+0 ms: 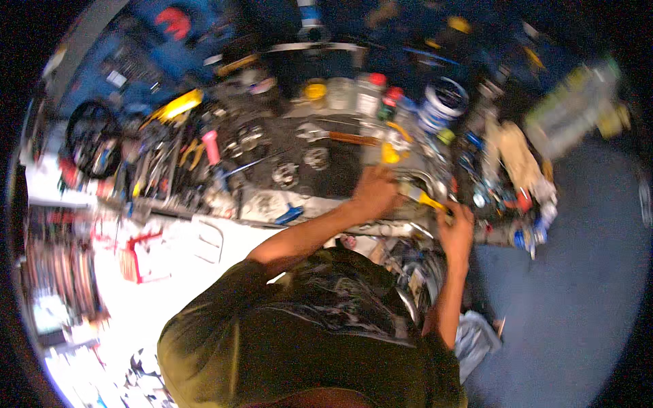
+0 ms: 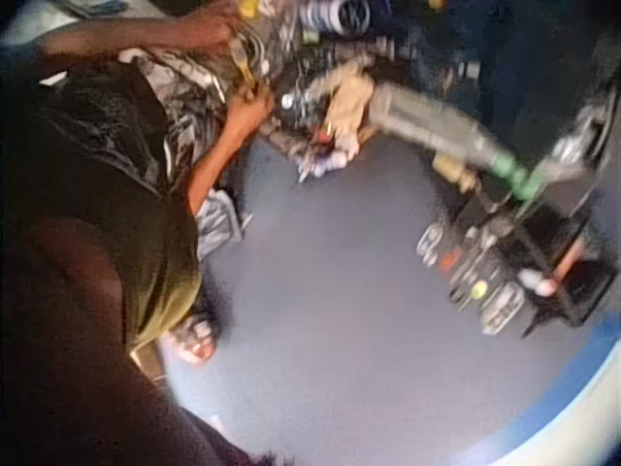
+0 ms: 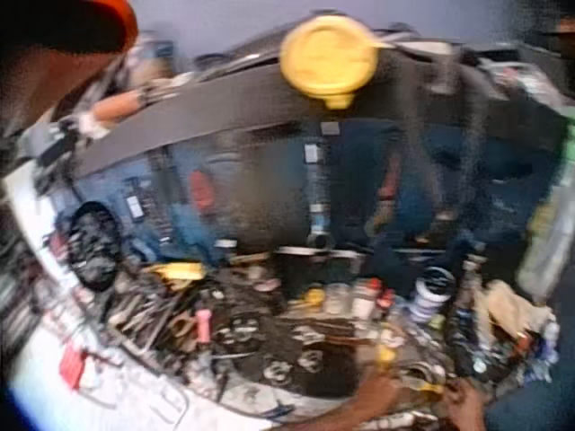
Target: The person scrubs small mechanical parts in a sink using a brush and liquid, then wipes them with a cloth. They also use a screwdriver to manipulate a small component and wipe their hands.
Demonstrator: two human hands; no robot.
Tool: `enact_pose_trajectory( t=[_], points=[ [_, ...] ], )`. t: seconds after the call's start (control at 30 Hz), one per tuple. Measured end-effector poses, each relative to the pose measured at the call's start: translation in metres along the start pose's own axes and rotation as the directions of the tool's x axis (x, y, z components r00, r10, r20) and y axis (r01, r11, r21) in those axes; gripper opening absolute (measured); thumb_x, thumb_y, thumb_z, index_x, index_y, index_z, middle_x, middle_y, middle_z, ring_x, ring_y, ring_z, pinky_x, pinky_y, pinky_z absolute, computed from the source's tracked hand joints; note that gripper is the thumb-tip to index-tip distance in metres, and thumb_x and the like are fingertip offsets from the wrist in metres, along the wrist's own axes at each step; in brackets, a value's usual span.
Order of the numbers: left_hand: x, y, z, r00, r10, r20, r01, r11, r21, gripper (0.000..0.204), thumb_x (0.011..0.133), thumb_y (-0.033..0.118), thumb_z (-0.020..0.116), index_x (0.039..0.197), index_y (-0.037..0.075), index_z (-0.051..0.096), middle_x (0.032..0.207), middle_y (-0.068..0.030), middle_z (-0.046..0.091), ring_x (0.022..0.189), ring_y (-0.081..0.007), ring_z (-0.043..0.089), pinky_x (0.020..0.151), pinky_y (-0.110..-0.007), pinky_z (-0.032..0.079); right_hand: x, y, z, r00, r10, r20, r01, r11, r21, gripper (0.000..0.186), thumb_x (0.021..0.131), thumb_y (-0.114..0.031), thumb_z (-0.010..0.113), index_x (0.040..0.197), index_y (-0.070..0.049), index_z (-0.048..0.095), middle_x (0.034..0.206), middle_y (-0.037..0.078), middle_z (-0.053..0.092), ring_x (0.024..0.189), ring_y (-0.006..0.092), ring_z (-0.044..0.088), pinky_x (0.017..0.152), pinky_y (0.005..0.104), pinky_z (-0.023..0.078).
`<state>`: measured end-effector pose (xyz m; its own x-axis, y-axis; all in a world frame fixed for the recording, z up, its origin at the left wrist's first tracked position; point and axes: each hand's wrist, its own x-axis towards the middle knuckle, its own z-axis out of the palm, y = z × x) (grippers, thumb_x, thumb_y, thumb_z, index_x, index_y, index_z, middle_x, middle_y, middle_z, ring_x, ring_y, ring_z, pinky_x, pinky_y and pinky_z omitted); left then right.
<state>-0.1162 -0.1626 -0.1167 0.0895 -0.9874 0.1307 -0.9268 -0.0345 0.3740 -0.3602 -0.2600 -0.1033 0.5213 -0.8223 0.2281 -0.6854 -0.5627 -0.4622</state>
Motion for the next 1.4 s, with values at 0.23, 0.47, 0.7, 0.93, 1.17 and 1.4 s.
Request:
enact_pose_trajectory(
  t=[0.23,0.47,0.7,0.93,1.17,1.4],
  points=[
    [-0.004,0.055,-0.108,0.838,0.191,-0.511,-0.225,0.974,-0.005,0.034,0.078,0.032,0.076,0.102,0.009,0.072,0.104,-0.0094,0.063,0.107,-0.03,0.054,0.096,-0.046,0.042,0.031,-0.056,-0.039,0.998,-0.039,-0.041,0.042,0.996,0.083,0.028,0.096,-0.019,0.069,0.117,-0.002,0.068,0.11,0.017,0.069,0.107,0.0356,0.062,0.093,0.0442,0.049],
    [-0.048,0.006,-0.014,0.992,-0.101,-0.075,0.094,0.991,-0.1,0.051,0.081,0.033,0.079,0.124,0.009,0.067,0.138,-0.0203,0.052,0.129,-0.0387,0.046,0.106,-0.053,0.037,0.061,-0.066,-0.022,0.988,-0.153,-0.023,0.155,0.975,0.162,0.027,0.098,-0.02,0.067,0.115,0.001,0.068,0.105,0.017,0.068,0.096,0.0324,0.066,0.083,0.0428,0.051],
    [-0.088,-0.06,-0.071,0.887,-0.262,-0.38,0.23,0.965,-0.129,0.034,0.08,0.036,0.079,0.102,0.011,0.076,0.139,-0.0153,0.053,0.132,-0.0371,0.045,0.103,-0.054,0.04,0.065,-0.12,-0.006,0.956,-0.286,0.071,0.269,0.946,0.183,0.025,0.095,-0.019,0.07,0.113,-0.002,0.068,0.103,0.017,0.067,0.092,0.0351,0.067,0.077,0.0451,0.052],
    [-0.178,-0.124,-0.13,0.618,-0.534,-0.577,0.511,0.831,-0.221,0.023,0.083,0.024,0.077,0.103,0.013,0.075,0.129,-0.0115,0.061,0.123,-0.0362,0.051,0.102,-0.048,0.042,0.068,-0.158,0.001,0.935,-0.344,0.087,0.334,0.936,0.111,0.025,0.095,-0.02,0.07,0.115,-0.004,0.069,0.106,0.015,0.068,0.094,0.0344,0.066,0.081,0.0439,0.051],
    [-0.305,-0.227,-0.211,0.371,-0.602,-0.707,0.646,0.714,-0.269,0.034,0.087,0.026,0.075,0.114,0.006,0.072,0.119,-0.019,0.068,0.113,-0.0374,0.065,0.098,-0.043,0.05,0.056,-0.224,0.027,0.902,-0.416,0.114,0.386,0.896,0.218,0.026,0.094,-0.017,0.071,0.117,-0.004,0.068,0.105,0.013,0.069,0.09,0.0275,0.067,0.083,0.042,0.05],
    [-0.445,-0.367,-0.289,0.167,-0.648,-0.743,0.725,0.592,-0.353,0.048,0.09,0.038,0.073,0.118,-0.001,0.07,0.112,-0.0259,0.071,0.108,-0.0403,0.068,0.094,-0.045,0.053,0.025,-0.327,0.063,0.877,-0.465,0.123,0.432,0.874,0.223,0.028,0.094,-0.017,0.072,0.119,-0.004,0.067,0.109,0.011,0.07,0.087,0.0242,0.067,0.082,0.0403,0.051]
  ],
)
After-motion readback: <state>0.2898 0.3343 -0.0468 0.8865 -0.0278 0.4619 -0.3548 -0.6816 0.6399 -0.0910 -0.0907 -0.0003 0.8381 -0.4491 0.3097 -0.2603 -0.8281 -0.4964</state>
